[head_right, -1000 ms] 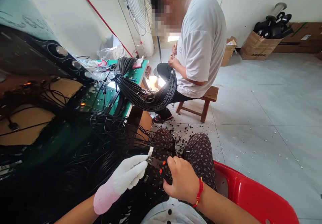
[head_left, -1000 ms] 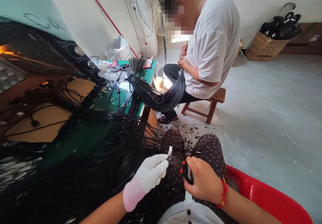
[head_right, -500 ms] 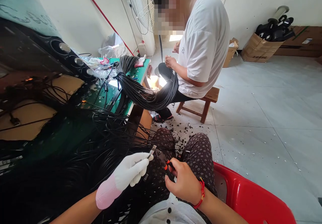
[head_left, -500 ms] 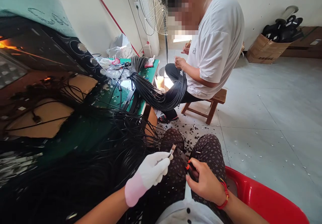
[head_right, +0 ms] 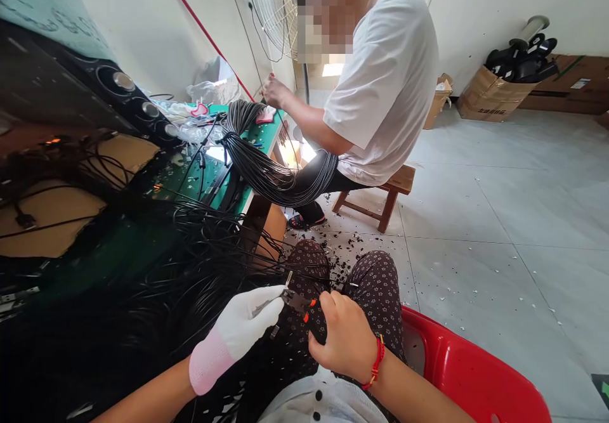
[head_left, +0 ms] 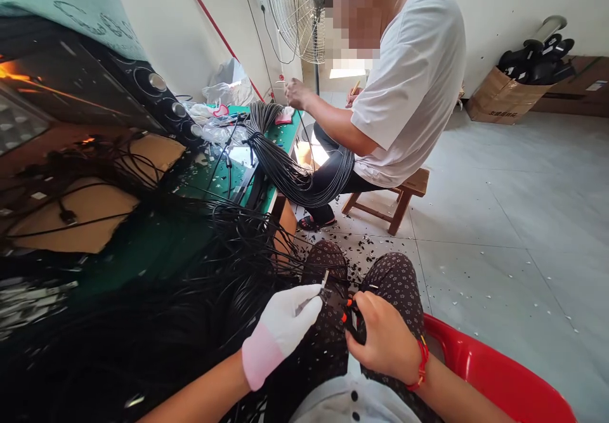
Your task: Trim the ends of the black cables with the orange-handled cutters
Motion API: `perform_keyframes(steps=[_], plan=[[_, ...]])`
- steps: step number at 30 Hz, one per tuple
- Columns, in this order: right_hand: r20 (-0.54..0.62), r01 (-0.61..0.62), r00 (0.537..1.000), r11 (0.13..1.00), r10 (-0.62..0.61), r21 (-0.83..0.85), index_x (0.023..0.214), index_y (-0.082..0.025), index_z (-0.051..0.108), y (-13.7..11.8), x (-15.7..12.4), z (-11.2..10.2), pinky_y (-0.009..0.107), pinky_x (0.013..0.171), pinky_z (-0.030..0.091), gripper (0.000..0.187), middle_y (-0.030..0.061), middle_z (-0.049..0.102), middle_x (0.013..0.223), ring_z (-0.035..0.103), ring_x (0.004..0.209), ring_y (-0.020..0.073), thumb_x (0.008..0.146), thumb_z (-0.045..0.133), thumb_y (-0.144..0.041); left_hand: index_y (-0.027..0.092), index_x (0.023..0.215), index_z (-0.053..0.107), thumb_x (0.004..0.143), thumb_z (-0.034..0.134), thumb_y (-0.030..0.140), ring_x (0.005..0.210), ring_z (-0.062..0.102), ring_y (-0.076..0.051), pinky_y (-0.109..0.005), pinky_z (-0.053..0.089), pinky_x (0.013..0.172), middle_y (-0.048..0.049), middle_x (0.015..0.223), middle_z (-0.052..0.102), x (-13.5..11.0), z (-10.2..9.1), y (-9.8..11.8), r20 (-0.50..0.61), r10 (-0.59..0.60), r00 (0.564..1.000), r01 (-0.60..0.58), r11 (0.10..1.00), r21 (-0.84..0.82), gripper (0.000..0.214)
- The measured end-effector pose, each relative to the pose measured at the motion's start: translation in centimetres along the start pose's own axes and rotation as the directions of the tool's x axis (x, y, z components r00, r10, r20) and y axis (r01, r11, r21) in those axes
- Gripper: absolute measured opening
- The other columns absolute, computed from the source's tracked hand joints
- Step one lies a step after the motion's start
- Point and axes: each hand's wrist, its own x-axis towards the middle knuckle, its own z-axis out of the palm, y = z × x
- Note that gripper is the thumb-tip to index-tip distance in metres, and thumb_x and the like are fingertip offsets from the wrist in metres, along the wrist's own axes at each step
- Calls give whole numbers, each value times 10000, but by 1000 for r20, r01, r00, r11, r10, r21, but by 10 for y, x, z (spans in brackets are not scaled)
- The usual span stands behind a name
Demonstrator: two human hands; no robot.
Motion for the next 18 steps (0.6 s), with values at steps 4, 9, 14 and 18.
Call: perform_keyframes(steps=[4, 9, 14, 18], plan=[[48, -20, 999, 1000, 20, 8, 885, -173, 478, 1, -1, -1, 330, 736, 431, 205, 60, 539, 845, 512, 780, 201, 711, 515, -274, 159, 810, 692, 824, 494, 311, 751, 594, -176, -237, 463, 701, -27, 800, 687, 0, 3, -3, -78, 18, 997, -13, 997, 72, 249], [107, -30, 994, 997, 23, 70, 888, -178, 467, 1, -2, -2, 331, 742, 434, 214, 55, 542, 856, 515, 794, 201, 708, 525, -277, 170, 842, 709, 791, 535, 286, 802, 625, -195, -256, 474, 783, -43, 858, 712, 1, 4, -7, -150, 42, 988, -25, 993, 113, 215], [63, -27, 998, 996, 22, 80, 917, -179, 468, 0, -4, 2, 342, 754, 433, 239, 54, 529, 864, 502, 808, 203, 710, 536, -276, 154, 822, 683, 838, 488, 304, 748, 580, -176, -232, 463, 666, -31, 794, 667, 1, 3, -5, -41, 1, 999, 1, 999, 53, 247], [-35, -27, 999, 1000, 27, 5, 906, -179, 479, -2, -4, 7, 361, 752, 433, 224, 57, 508, 857, 486, 806, 211, 713, 539, -275, 154, 890, 689, 845, 477, 304, 757, 568, -176, -239, 460, 677, -32, 806, 658, 1, 4, -9, -49, 7, 999, -6, 1000, 30, 264]])
